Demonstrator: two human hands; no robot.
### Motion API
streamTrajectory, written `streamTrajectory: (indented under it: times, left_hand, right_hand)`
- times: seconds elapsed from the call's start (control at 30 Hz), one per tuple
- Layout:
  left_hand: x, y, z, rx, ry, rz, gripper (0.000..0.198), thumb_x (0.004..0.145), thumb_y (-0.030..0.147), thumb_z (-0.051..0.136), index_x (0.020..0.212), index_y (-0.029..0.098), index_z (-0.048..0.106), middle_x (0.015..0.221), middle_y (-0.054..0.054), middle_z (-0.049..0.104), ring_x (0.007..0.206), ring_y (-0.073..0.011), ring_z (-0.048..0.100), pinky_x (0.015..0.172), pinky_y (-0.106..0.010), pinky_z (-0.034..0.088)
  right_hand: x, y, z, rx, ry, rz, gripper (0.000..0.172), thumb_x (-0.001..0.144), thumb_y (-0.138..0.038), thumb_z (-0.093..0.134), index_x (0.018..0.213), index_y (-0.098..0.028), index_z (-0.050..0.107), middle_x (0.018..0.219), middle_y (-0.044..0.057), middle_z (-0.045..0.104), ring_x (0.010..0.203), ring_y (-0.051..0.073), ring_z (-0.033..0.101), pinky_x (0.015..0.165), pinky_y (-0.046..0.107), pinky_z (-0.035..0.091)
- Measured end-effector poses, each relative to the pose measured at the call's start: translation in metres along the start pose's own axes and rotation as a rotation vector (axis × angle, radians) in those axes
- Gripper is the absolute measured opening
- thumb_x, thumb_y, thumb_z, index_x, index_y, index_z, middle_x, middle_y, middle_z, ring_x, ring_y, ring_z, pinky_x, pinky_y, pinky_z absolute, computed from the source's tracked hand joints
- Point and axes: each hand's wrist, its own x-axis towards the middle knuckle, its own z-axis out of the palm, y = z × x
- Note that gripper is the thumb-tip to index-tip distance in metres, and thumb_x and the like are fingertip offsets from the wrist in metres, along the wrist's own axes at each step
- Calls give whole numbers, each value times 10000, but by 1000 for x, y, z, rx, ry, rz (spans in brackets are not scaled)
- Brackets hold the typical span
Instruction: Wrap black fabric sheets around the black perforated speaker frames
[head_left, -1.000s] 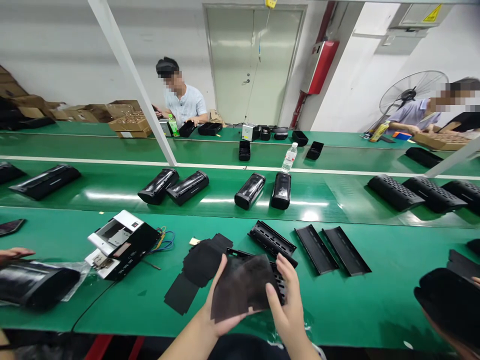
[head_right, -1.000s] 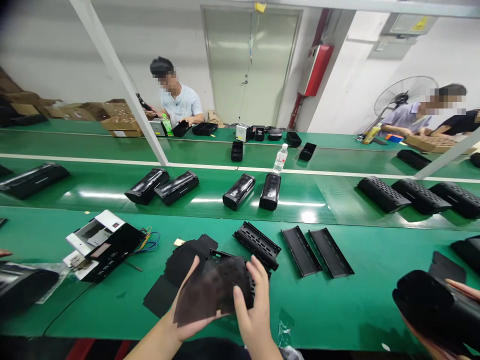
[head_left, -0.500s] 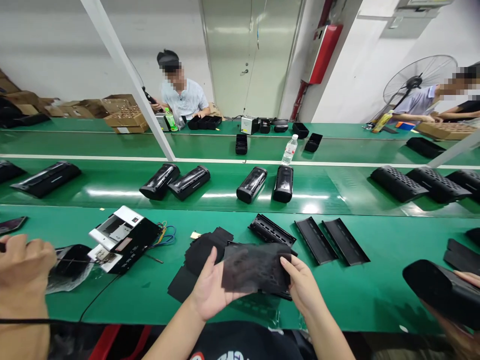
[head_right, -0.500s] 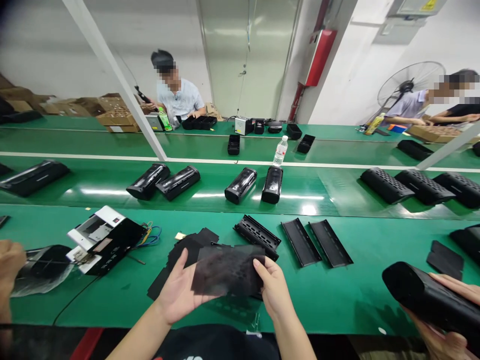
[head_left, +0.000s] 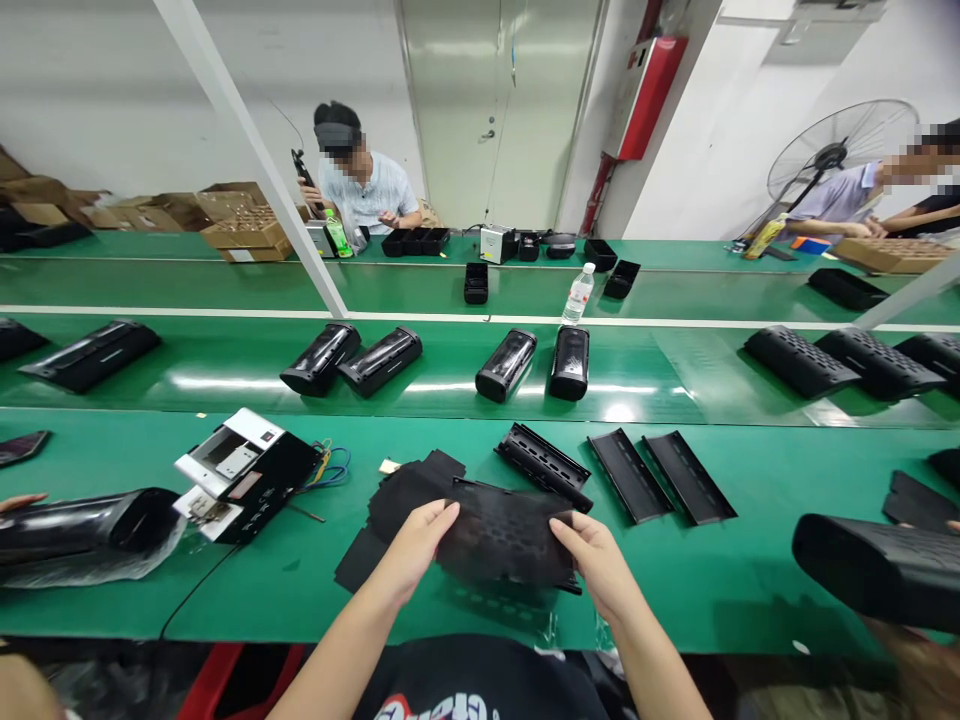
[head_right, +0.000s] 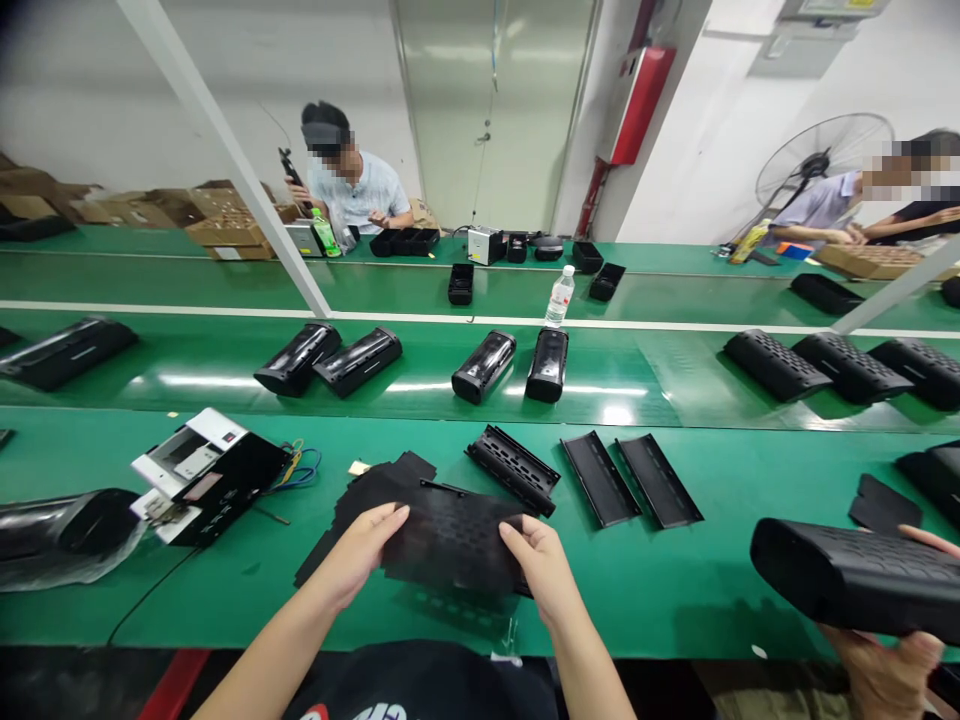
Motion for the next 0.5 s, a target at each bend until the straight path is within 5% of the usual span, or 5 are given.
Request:
streamTrajectory:
  times: [0.13, 0.3, 0.5]
  left_hand:
    - [37, -37, -12, 382, 220, 131, 272, 649, 368, 552, 468, 191, 455, 494, 34, 430, 559, -159, 462, 584, -284, 366]
    - [68, -66, -17, 429, 334, 164, 180, 546, 309, 610, 486, 197, 482, 604, 3, 491, 702, -198, 484, 697, -317, 369]
    - [78, -79, -17, 345, 350, 131, 193, 538, 330, 629, 583, 192, 501, 585, 20, 515, 575, -157, 499, 616, -290, 395]
  right_hand:
    - [25, 33, -1, -376, 87, 18, 235, 687, -382, 528, 587, -170, 533, 464, -18, 491, 417, 139, 489, 428, 254, 388]
    - [51, 58, 2, -522, 124, 2, 156, 682, -262, 500, 545, -186, 502, 472, -20, 488, 423, 138, 491, 447, 245, 346]
    - [62, 71, 2, -610, 174, -45, 58, 672, -242, 525, 624, -211, 516, 467, -26, 531, 492, 169, 534, 528, 265, 335]
